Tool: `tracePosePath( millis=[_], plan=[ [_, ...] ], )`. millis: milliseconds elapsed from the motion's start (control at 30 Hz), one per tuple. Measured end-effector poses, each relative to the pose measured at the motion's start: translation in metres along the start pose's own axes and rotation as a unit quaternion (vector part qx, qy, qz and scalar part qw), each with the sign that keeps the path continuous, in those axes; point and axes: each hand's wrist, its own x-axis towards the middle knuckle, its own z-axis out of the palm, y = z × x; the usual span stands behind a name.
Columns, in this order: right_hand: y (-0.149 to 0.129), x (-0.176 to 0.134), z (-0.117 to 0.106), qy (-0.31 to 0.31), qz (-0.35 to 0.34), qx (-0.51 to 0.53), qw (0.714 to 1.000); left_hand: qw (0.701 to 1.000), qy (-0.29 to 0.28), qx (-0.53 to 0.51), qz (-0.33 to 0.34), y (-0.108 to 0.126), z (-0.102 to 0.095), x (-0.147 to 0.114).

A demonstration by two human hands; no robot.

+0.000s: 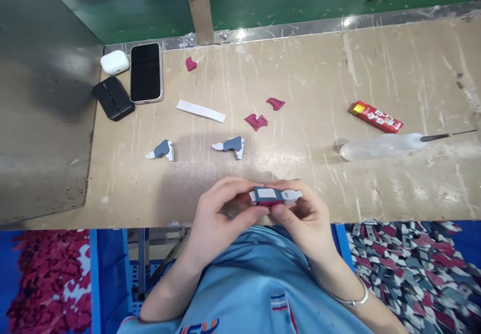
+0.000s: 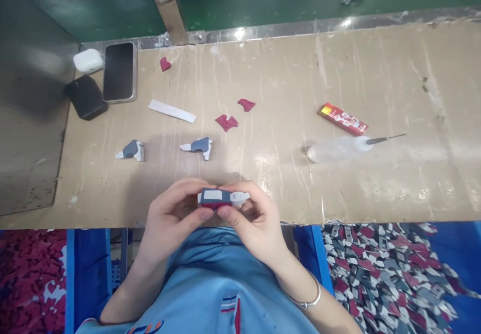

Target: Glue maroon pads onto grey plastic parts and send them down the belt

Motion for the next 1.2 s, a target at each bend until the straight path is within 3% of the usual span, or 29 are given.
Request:
tracePosePath(
  millis=[133,233,433,567,700,900,1067,1200],
  plan=[
    [-0.001,0.002,0.002,-0.014,-0.05,-0.01,0.999,0.998,0.041,0.011,0.038,-0.007,0.007,-0.002],
    [-0.002,0.002,0.002,-0.005,-0.026,-0.012,1.0,0.998,0.038,0.031,0.043,-0.006,0.006,-0.003],
    [-0.005,0.002,0.004,0.032,-0.068,-0.067,0.995,0.999,-0.004,-0.025,-0.027,-0.004,0.006,0.0],
    [-0.003,0.002,0.009,0.023,-0.096,-0.06,0.993,1.0,0.017,-0.021,-0.008,-0.006,0.008,0.0],
    [-0.002,0.002,0.007,-0.001,-0.088,-0.07,0.994,0.998,0.027,-0.057,-0.018,-0.005,0.009,0.003],
    [0.0,0.003,0.006,0.006,-0.046,-0.049,0.998,0.991,-0.035,-0.084,-0.101,-0.002,0.005,0.007],
    [0.002,0.002,0.005,0.023,-0.013,-0.024,0.999,0.995,0.006,-0.037,-0.087,-0.009,0.005,0.002],
    [0.001,0.007,-0.004,-0.03,-0.044,-0.046,0.998,0.999,0.015,0.029,-0.027,-0.008,0.005,0.0]
  ],
)
